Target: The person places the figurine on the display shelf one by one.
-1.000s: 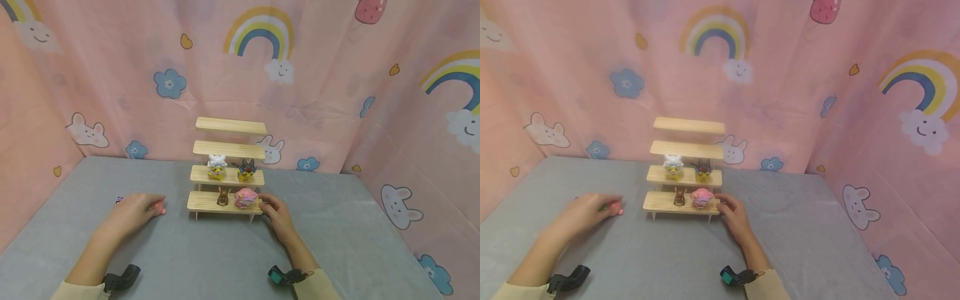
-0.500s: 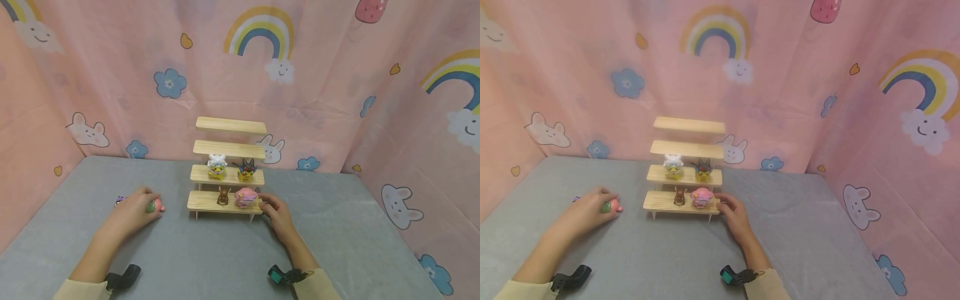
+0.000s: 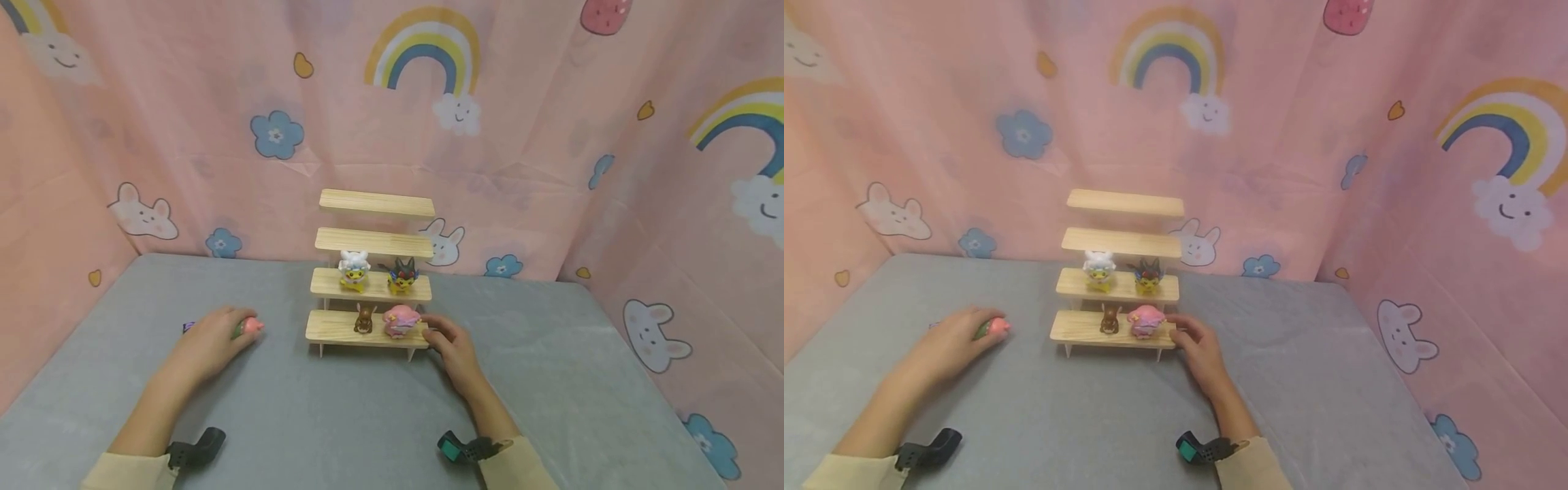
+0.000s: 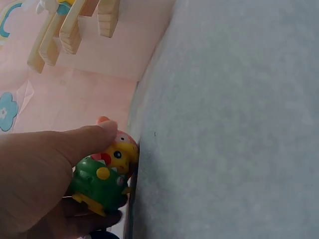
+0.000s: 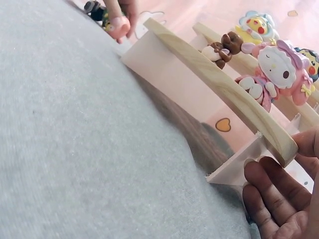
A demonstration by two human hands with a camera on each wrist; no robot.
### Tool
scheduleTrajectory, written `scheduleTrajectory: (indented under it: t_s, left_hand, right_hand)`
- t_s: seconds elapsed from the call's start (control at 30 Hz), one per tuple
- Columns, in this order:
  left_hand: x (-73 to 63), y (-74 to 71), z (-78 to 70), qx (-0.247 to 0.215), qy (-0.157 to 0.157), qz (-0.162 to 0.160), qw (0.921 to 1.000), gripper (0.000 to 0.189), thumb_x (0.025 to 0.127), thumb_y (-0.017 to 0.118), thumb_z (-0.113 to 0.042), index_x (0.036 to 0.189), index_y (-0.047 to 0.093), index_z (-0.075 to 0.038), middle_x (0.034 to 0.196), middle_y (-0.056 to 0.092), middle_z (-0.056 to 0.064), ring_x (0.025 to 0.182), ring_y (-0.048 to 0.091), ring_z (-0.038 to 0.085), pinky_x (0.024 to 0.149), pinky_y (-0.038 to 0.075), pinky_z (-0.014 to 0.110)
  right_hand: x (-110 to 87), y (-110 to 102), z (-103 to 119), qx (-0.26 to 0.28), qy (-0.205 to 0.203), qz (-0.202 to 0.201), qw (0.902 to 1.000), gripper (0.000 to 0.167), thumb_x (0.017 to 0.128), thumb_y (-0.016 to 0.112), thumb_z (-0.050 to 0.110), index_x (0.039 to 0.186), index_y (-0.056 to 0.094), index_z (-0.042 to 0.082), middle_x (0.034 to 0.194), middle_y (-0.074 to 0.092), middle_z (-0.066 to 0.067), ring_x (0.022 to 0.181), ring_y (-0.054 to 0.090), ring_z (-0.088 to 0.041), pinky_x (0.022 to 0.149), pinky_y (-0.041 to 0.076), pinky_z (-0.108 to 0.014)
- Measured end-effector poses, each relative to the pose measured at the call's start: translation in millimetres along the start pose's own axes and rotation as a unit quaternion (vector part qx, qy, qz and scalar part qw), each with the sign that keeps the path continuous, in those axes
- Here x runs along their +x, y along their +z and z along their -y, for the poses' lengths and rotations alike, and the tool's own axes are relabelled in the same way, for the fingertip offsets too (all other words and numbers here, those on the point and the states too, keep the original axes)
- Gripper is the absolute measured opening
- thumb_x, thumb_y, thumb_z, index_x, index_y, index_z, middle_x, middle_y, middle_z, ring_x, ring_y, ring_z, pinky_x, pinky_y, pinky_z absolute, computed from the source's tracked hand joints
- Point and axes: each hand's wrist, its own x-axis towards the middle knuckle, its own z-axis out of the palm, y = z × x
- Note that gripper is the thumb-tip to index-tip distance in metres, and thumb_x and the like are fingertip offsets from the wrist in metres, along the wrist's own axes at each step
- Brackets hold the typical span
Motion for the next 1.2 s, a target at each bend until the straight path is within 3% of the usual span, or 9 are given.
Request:
scheduleTrajectory:
  t_s: [0.23, 0.5, 0.83, 0.97, 1.1, 1.2]
  left_hand:
    - [3.7, 2.8, 1.3, -0.013, -0.006, -0.002, 0.9999, 0.032, 0.097, 0.069, -0.035, 0.115, 0.069, -0.008, 0.109, 0.073, 0.01, 0.1, 0.067, 0.029, 0.088, 0.052, 0.053]
    - [3.0, 4.1, 1.0, -0.075, -0.008, -0.003, 0.9971, 0.037, 0.096, 0.069, -0.034, 0.125, 0.07, -0.01, 0.126, 0.071, 0.014, 0.122, 0.063, 0.041, 0.101, 0.047, 0.062]
    - [5.0, 4.8, 0.5, -0.103, 0.022, 0.008, 0.9944, 0.02, 0.096, 0.07, -0.023, 0.111, 0.07, -0.01, 0.111, 0.07, 0.007, 0.107, 0.063, 0.026, 0.094, 0.05, 0.051]
    - [7.0, 5.3, -2.0, -0.145, 0.013, 0.016, 0.9891, 0.016, 0.099, 0.065, -0.024, 0.109, 0.068, -0.011, 0.111, 0.071, 0.006, 0.107, 0.063, 0.024, 0.091, 0.049, 0.046]
    - [8.7, 9.0, -4.6, -0.202, -0.007, 0.017, 0.9793, 0.021, 0.104, 0.058, -0.026, 0.114, 0.067, -0.01, 0.118, 0.072, 0.009, 0.116, 0.066, 0.031, 0.094, 0.051, 0.05]
    - [9.0, 13.4, -5.5, -0.217, -0.017, -0.001, 0.976, 0.025, 0.105, 0.056, -0.026, 0.117, 0.068, -0.008, 0.121, 0.072, 0.013, 0.119, 0.066, 0.035, 0.097, 0.052, 0.054]
  right_hand:
    - [-1.0, 0, 0, 0.002, -0.001, -0.001, 1.0, 0.03, 0.099, 0.056, 0.011, 0.126, 0.066, 0.004, 0.13, 0.066, -0.016, 0.107, 0.06, -0.016, 0.09, 0.051, -0.026]
    - [0.7, 0, 2, -0.004, -0.006, 0.0, 1.0, 0.031, 0.099, 0.055, 0.012, 0.127, 0.066, 0.003, 0.132, 0.065, -0.016, 0.108, 0.059, -0.013, 0.09, 0.051, -0.024]
    - [0.0, -1, 0, 0.005, -0.011, 0.006, 0.9999, 0.029, 0.099, 0.056, 0.011, 0.124, 0.067, 0.003, 0.125, 0.067, -0.017, 0.101, 0.06, -0.01, 0.087, 0.052, -0.023]
    - [-0.3, -1, 0, 0.007, -0.012, 0.007, 0.9999, 0.029, 0.099, 0.055, 0.011, 0.125, 0.067, 0.003, 0.126, 0.066, -0.017, 0.1, 0.06, -0.009, 0.086, 0.052, -0.022]
    - [-0.4, -1, 1, 0.012, -0.013, 0.008, 0.9998, 0.029, 0.1, 0.055, 0.011, 0.125, 0.066, 0.002, 0.125, 0.066, -0.018, 0.098, 0.061, -0.008, 0.085, 0.053, -0.021]
    - [-0.3, 0, 1, 0.016, -0.014, 0.009, 0.9997, 0.029, 0.099, 0.055, 0.01, 0.125, 0.066, 0.002, 0.125, 0.067, -0.019, 0.098, 0.062, -0.006, 0.085, 0.053, -0.02]
